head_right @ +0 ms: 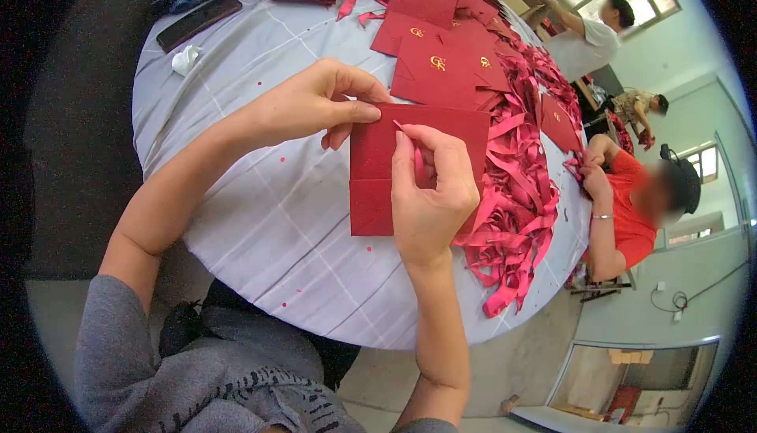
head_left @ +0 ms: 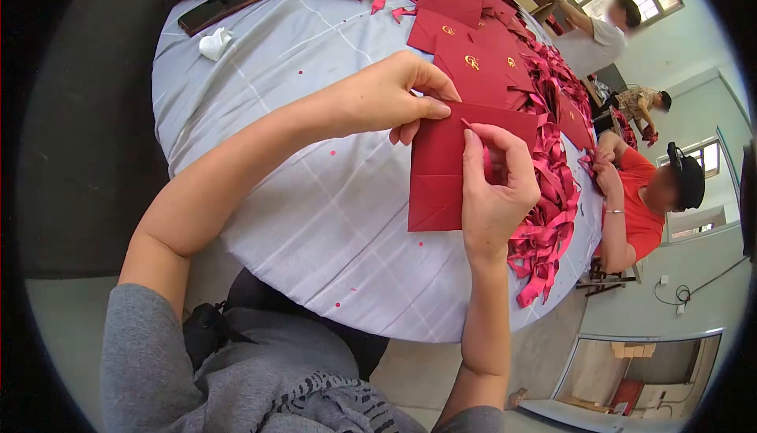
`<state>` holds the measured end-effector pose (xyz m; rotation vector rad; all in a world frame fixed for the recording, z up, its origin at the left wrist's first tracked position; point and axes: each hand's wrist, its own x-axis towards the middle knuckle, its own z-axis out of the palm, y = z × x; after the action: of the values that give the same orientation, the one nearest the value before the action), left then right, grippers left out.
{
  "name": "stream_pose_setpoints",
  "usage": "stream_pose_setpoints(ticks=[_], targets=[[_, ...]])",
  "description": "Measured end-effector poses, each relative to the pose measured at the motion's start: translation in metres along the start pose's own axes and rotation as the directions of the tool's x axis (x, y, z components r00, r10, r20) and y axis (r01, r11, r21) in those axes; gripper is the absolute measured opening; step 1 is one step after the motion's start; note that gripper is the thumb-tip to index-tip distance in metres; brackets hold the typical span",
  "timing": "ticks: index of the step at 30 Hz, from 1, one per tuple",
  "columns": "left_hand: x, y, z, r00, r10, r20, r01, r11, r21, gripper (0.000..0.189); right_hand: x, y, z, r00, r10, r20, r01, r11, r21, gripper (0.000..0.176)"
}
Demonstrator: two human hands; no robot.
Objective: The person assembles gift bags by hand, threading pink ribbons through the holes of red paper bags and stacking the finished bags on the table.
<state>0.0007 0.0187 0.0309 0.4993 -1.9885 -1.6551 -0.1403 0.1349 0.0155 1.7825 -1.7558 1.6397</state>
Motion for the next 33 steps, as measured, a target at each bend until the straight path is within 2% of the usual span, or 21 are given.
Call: stream_pose_setpoints(ticks=[5,7,8,12,16,18,20,22,23,25,26,28,29,30,32,33], targets=[[-0.004,0.005,0.004,0.999,0.03,-0.023,-0.029,0.999,0.031,0.016,-0.001,0.001,0.002,0.999,-0.037,-0.022,0.037,0.999,0.026,0.015],[-0.004,0.006,0.005,0.998,0.053,-0.022,-0.052,0.998,0.034,0.016,0.0,-0.003,-0.001,0.998,-0.061,0.014,0.061,0.997,-0.039,0.015],[-0.004,0.006,0.006,0.997,0.073,-0.021,-0.072,0.997,0.035,0.017,0.002,-0.003,-0.001,0.99,-0.139,0.014,0.14,0.987,-0.073,0.016],[-0.008,0.008,0.012,0.988,0.126,-0.088,-0.118,0.988,0.095,0.019,0.006,-0.01,-0.004,0.964,-0.263,0.037,0.266,0.951,-0.157,0.016],[-0.007,0.006,0.016,0.979,0.173,-0.108,-0.16,0.98,0.121,0.021,0.007,-0.016,-0.007,0.955,-0.286,0.078,0.296,0.928,-0.228,0.014],[-0.008,0.006,0.019,0.954,0.26,-0.15,-0.245,0.963,0.114,0.019,0.008,-0.018,-0.007,0.958,-0.275,0.083,0.287,0.927,-0.242,0.014],[-0.008,0.002,0.021,0.957,0.256,-0.137,-0.246,0.966,0.085,0.02,0.007,-0.02,-0.006,0.961,-0.262,0.087,0.276,0.926,-0.259,0.013],[-0.006,-0.006,0.023,0.932,0.347,-0.107,-0.328,0.931,0.16,0.017,0.007,-0.023,-0.005,0.975,-0.2,0.098,0.219,0.94,-0.261,0.012],[-0.01,0.003,0.023,0.943,0.313,-0.109,-0.29,0.938,0.189,0.018,0.007,-0.023,-0.005,0.975,-0.206,0.086,0.22,0.948,-0.23,0.011],[-0.011,0.004,0.021,0.928,0.362,-0.084,-0.335,0.913,0.232,0.019,0.009,-0.023,-0.009,0.992,-0.09,0.085,0.099,0.989,-0.114,0.009],[-0.012,0.007,0.02,0.916,0.396,-0.064,-0.366,0.891,0.27,0.02,0.01,-0.024,-0.008,0.99,0.087,0.112,-0.097,0.991,0.089,0.015],[-0.017,0.015,0.018,0.886,0.463,-0.03,-0.414,0.819,0.397,0.022,0.011,-0.035,-0.017,0.961,0.23,0.152,-0.254,0.953,0.166,0.027],[-0.021,0.021,0.017,0.877,0.481,0.003,-0.424,0.769,0.479,0.023,0.011,-0.038,-0.02,0.966,0.198,0.167,-0.205,0.978,0.028,0.037],[-0.021,0.018,0.016,0.823,0.567,0.032,-0.489,0.679,0.547,0.023,0.01,-0.042,-0.023,0.966,0.208,0.156,-0.202,0.978,-0.056,0.031],[-0.025,0.023,0.016,0.818,0.569,0.08,-0.493,0.624,0.606,0.023,0.011,-0.046,-0.027,0.96,0.15,0.236,-0.094,0.968,-0.232,0.024],[-0.027,0.024,0.017,0.816,0.569,0.098,-0.488,0.589,0.644,0.021,0.013,-0.054,-0.03,0.974,0.047,0.224,0.04,0.93,-0.366,0.02]])
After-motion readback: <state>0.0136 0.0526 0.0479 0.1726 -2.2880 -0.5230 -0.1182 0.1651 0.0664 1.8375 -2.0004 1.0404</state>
